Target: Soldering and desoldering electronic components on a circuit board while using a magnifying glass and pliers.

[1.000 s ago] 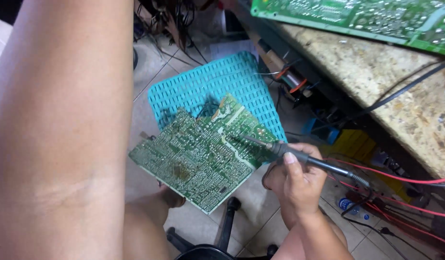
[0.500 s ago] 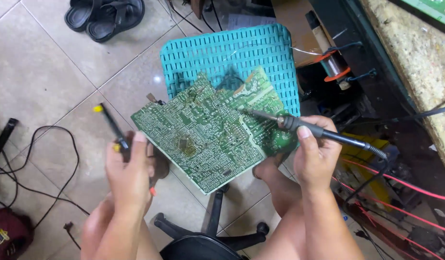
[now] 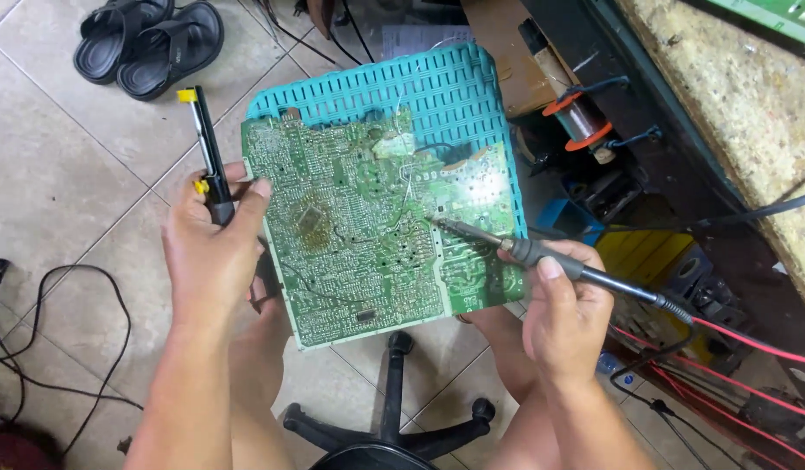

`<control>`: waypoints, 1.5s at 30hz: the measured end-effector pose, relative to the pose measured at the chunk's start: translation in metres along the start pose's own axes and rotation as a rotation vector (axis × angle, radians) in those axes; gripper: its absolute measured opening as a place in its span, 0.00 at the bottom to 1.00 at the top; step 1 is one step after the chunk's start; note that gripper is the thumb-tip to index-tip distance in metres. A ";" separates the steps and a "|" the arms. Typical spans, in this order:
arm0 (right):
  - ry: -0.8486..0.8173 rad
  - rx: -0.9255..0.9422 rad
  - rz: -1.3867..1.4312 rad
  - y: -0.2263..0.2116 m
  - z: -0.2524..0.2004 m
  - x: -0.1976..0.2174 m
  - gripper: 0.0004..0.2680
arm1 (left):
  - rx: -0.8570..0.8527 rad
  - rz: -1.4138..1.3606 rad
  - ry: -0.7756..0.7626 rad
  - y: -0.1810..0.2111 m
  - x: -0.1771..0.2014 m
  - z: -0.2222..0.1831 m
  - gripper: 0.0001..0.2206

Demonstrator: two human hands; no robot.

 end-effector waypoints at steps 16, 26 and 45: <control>0.009 -0.032 -0.193 0.007 0.016 0.011 0.09 | -0.275 -0.816 -0.325 0.136 0.002 -0.034 0.07; 0.028 0.035 -0.240 0.017 0.016 0.014 0.06 | 0.154 -0.985 -0.607 0.141 -0.039 -0.058 0.37; 0.050 0.027 -0.294 0.017 0.015 0.012 0.08 | -0.441 -0.906 0.307 0.088 -0.111 -0.064 0.10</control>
Point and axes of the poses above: each hand's wrist, its own z-axis towards the middle knuckle, its own x-axis out of the back of the hand, y = z × x, the point moved 1 cm from there along z, towards the middle knuckle, and after that the axes turned 13 degrees about -x, right-handed, at the moved point
